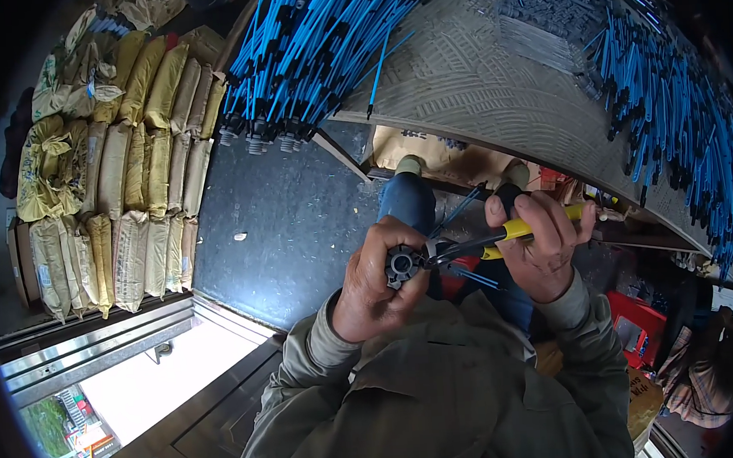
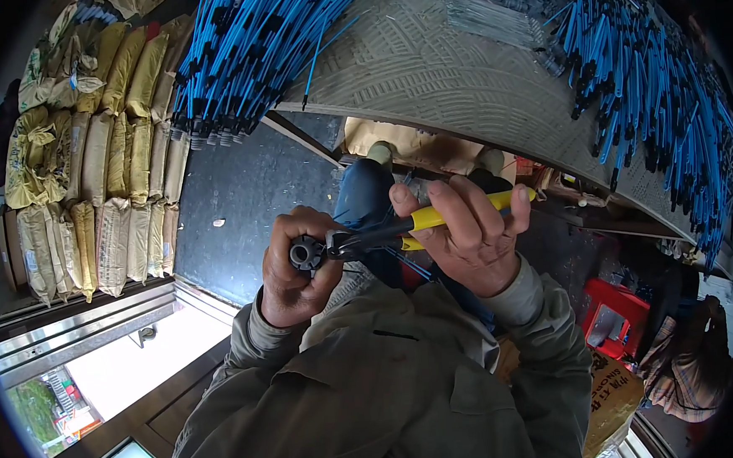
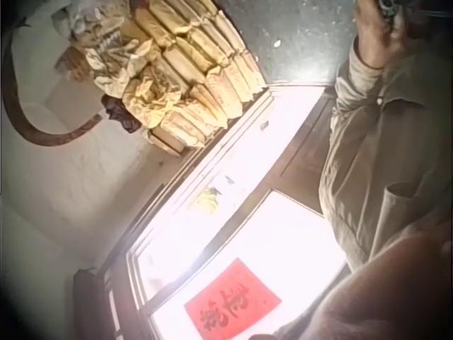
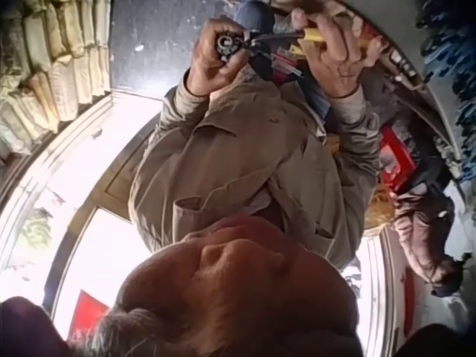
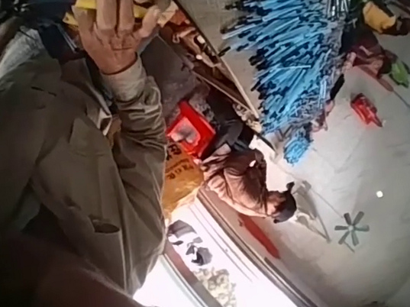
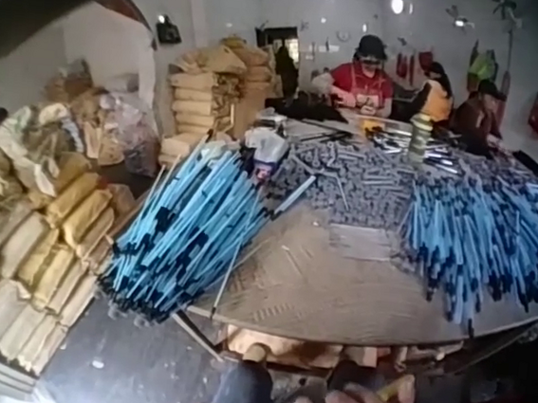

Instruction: The person bundles a set of blue tubes together by securing them with string and fasteners, using pliers to tighten the fasteners.

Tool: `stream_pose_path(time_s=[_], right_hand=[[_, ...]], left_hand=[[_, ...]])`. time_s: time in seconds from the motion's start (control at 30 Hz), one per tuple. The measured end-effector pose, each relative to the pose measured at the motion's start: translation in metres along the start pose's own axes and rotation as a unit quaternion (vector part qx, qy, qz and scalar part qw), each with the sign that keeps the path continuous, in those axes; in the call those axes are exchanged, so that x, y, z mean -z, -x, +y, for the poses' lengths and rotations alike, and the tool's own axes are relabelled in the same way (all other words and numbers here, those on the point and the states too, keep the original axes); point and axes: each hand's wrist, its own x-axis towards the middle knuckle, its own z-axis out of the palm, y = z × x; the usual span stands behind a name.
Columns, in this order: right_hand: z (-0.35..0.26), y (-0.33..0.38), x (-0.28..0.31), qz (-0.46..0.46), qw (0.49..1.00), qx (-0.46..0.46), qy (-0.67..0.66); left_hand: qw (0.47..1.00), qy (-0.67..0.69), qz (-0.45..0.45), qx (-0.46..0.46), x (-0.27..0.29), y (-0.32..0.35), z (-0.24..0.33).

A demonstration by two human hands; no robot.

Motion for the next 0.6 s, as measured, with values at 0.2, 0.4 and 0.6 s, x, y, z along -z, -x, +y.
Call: stream_pose_path(time_s=[0.2,0.4,0.6], right_hand=[[0.022,-0.006,0.025,-0.160,0.968,0.023,-0.190],[0.064,-0.031,0.061,-0.452,0.792,0.127,-0.389],[0.068,-0.006,0.038,-0.710,0.214,-0.175,-0.647]], left_hand=[[0.999,0.028,-0.010,0.022,0.000,0.006,0.004],[0.985,0.134,-0.097,0.041,0.000,0.009,0.003],[0.981,0.113,-0.145,-0.068,-0.001,-0.005,-0.004]])
